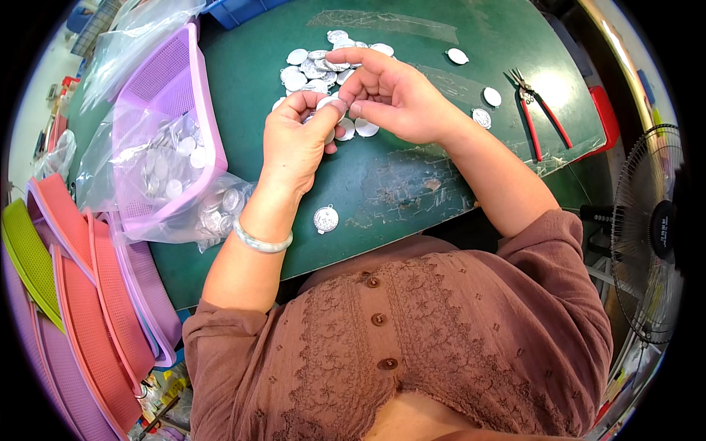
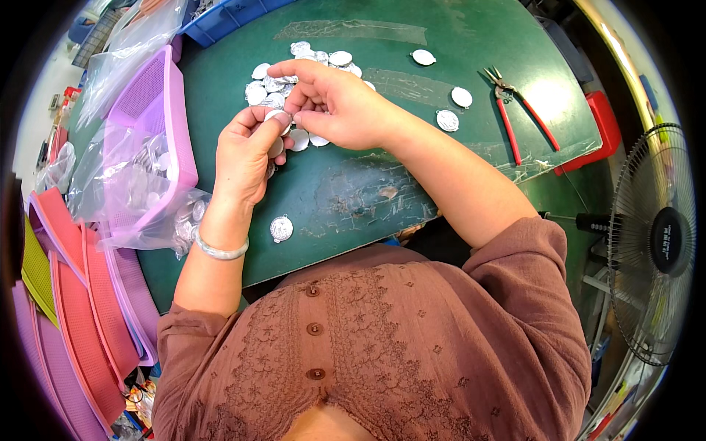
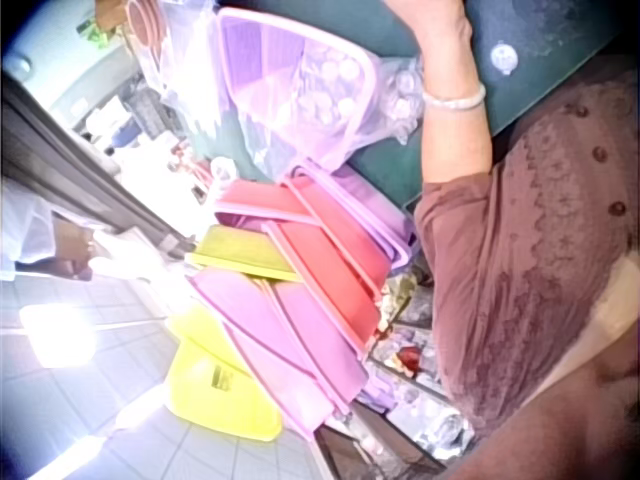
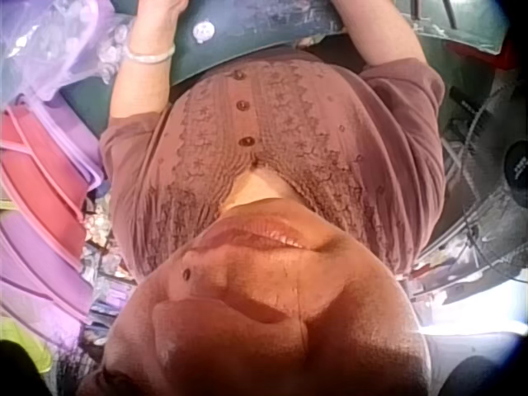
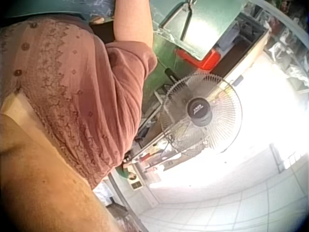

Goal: The person assembles small round metal discs by hand, picking them from a pile and pressing them together. They use pliers to crimp the edges of some discs, then place the finished pieces into a purple basket. The process is repeated continuously throughout the clip.

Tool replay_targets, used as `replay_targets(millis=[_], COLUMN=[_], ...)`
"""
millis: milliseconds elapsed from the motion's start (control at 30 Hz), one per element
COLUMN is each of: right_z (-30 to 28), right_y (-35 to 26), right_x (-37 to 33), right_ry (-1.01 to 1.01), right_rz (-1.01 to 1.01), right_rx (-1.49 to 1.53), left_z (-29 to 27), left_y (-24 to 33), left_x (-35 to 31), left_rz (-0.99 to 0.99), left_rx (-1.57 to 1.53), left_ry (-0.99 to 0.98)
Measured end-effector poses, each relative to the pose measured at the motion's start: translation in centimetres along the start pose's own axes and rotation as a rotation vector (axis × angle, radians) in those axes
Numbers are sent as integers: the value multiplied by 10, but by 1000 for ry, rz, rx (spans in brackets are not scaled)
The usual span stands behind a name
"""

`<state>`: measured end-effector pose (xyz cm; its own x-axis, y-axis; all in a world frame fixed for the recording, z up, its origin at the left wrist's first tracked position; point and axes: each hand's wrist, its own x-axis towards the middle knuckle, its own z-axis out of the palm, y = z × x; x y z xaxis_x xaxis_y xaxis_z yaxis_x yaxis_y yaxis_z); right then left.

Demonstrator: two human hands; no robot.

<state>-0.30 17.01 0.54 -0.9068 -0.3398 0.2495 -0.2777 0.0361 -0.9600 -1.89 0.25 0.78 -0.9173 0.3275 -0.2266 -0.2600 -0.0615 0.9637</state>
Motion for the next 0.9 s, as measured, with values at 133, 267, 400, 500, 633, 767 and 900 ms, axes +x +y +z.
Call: replay_targets(millis=[133, 267, 400, 500, 633, 767, 900], right_z=[0, -2, -4, -5, -9, -15, -5], right_y=[-2, -2, -3, -2, -4, 0, -9], right_x=[1, 1, 2, 2, 3, 1, -6], right_ry=[11, 29, 44, 47, 76, -67, -411], right_rz=[32, 53, 90, 115, 194, 256, 327], right_rx=[-19, 0, 1, 1, 67, 144, 41], left_z=[-2, -3, -4, -5, -7, -16, -21], left_y=[-1, -1, -1, -4, -1, 0, -4], left_x=[1, 2, 2, 3, 4, 10, 15], left_rz=[-9, -23, -33, -23, -44, -32, 1], left_rx=[-25, -91, -90, -83, -167, -328, -382], left_ry=[-19, -64, -97, -130, -93, -35, -16])
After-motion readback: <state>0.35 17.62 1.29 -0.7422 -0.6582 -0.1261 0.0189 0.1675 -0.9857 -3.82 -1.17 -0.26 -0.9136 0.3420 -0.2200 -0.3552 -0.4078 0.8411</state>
